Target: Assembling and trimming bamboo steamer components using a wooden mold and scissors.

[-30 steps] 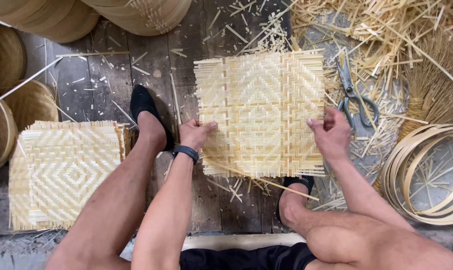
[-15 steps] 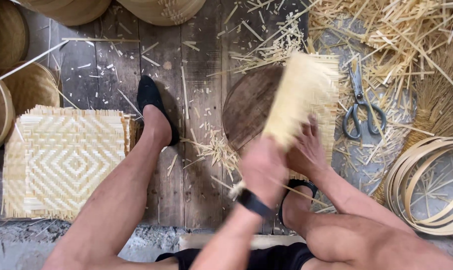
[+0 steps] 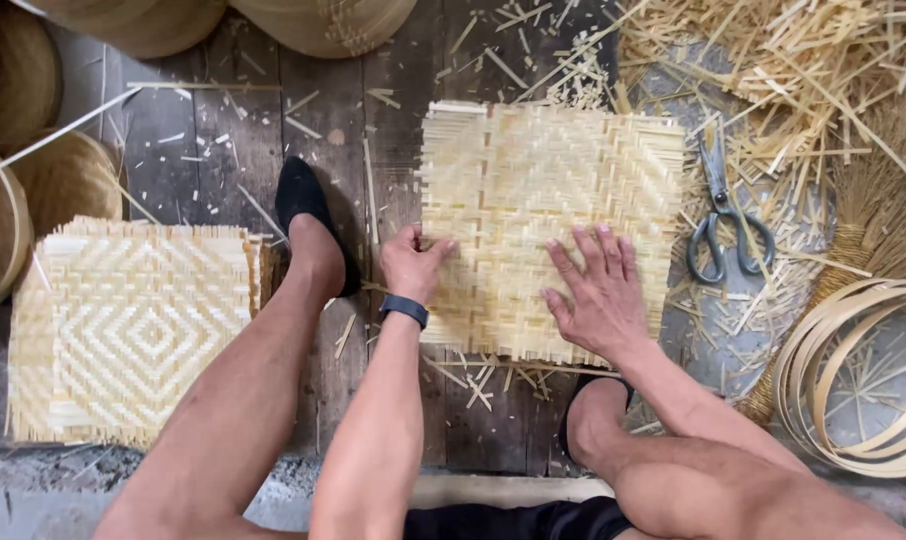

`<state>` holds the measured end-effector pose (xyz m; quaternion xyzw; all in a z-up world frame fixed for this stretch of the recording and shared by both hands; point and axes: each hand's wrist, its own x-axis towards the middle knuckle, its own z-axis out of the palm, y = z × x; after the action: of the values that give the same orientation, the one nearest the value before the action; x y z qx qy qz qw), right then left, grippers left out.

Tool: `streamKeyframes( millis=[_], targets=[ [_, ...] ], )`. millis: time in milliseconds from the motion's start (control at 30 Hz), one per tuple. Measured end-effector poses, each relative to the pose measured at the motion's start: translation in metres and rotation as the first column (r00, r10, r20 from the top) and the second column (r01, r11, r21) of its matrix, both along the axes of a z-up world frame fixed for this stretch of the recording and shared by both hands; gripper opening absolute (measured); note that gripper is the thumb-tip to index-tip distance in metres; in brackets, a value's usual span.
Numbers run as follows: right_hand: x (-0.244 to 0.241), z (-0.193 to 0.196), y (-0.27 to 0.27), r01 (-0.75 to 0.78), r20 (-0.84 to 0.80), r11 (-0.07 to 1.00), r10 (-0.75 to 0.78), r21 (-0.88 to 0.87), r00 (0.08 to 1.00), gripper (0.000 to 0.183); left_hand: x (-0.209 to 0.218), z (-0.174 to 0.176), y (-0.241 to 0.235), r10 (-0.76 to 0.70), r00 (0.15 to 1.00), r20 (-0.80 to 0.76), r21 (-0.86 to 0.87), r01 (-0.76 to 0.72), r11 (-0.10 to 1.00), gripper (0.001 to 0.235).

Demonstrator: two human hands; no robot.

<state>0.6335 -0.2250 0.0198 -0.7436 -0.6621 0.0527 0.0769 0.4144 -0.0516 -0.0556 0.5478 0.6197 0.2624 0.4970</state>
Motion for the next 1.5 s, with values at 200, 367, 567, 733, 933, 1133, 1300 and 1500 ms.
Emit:
streamKeyframes(
  millis=[200,367,567,733,933,1133,1300,1500],
  targets=[
    [0.002,0.002,-0.005,0.012,-0.079,0.999,-0.008,0.052,0.997,0.067,-0.014,-0.049,0.011,-0.063,0.976,0.208,-0.083,0.082,0.993,0.031],
    [0.058,0.005,-0.052,0.328,-0.215,0.895,-0.272,0.301,0.938,0.054,-0.018,-0.031,0.018,-0.160,0.982,-0.098,-0.052,0.155,0.986,0.042],
    [0.168,-0.024,-0.206,0.884,-0.136,0.389,-0.891,0.261,0.433,0.051,-0.026,-0.050,0.023,-0.099,0.993,0.070,-0.058,0.103,0.993,0.059],
    [0.174,-0.051,-0.292,0.889,-0.073,0.234,-0.972,-0.393,0.224,0.035,-0.017,-0.030,0.021,-0.117,0.984,-0.133,-0.001,0.118,0.993,0.073],
    [0.169,-0.032,-0.304,0.945,-0.462,0.312,-0.856,-0.102,0.233,0.023,-0.010,-0.002,0.019,-0.129,0.923,-0.361,0.117,0.182,0.976,0.080],
    [0.172,0.020,-0.321,0.937,-0.570,0.343,-0.759,0.063,0.316,0.023,0.002,0.030,0.003,-0.087,0.891,-0.445,0.184,0.186,0.965,0.097],
    [0.155,0.164,-0.254,0.512,0.318,0.703,-0.694,0.494,0.645,0.013,0.023,0.066,-0.008,0.098,0.850,-0.517,0.548,0.241,0.801,0.118],
    [0.161,0.279,-0.196,-0.088,0.491,0.988,0.014,0.129,0.871,0.011,0.064,0.165,0.020,-0.190,0.831,0.524,0.004,0.220,0.975,0.084]
  ],
)
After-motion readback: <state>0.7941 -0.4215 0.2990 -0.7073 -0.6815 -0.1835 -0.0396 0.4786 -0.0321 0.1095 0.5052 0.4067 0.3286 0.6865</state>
